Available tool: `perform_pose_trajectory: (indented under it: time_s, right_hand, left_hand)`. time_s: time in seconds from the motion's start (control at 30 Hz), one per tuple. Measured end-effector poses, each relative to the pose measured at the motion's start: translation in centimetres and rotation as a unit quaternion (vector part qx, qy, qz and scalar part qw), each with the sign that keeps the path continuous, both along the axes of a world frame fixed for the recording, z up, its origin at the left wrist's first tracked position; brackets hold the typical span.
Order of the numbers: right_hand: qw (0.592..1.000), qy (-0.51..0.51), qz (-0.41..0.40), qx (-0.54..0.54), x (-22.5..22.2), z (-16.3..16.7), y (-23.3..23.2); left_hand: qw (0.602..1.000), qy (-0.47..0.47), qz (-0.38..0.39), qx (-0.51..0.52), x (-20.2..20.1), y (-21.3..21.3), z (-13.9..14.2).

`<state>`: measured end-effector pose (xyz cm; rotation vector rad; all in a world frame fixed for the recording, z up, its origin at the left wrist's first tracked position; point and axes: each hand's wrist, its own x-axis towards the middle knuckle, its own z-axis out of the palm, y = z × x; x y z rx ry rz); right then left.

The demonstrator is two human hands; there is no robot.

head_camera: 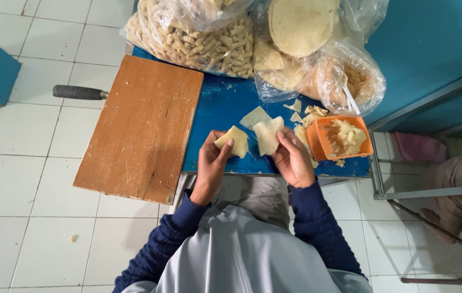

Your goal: The person sits at a blue work table and folds thin dough sheets around a brown filling scooped from an orange container, pressing each into a filled triangular pastry and stacking the finished pieces on the table. They briefly handle a stack of round flat dough discs and continue folding more filled pastries.

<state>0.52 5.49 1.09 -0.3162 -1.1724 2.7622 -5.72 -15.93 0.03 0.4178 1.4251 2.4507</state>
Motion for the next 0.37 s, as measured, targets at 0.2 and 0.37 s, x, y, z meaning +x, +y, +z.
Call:
perform_pose_trajectory:
  time_s: [0.2, 0.37]
  right_hand:
    - [0.741, 0.012, -0.230, 0.631, -4.1, 0.4, 0.5]
    - [0.591, 0.119, -0.171, 0.779, -3.9, 2.2, -2.7]
  left_hand:
    - [1.000, -0.005, -0.002, -0.013, -0.2, -1.3, 0.5]
    - [1.000, -0.012, -0.005, -0.012, -0.2, -1.7, -0.4]
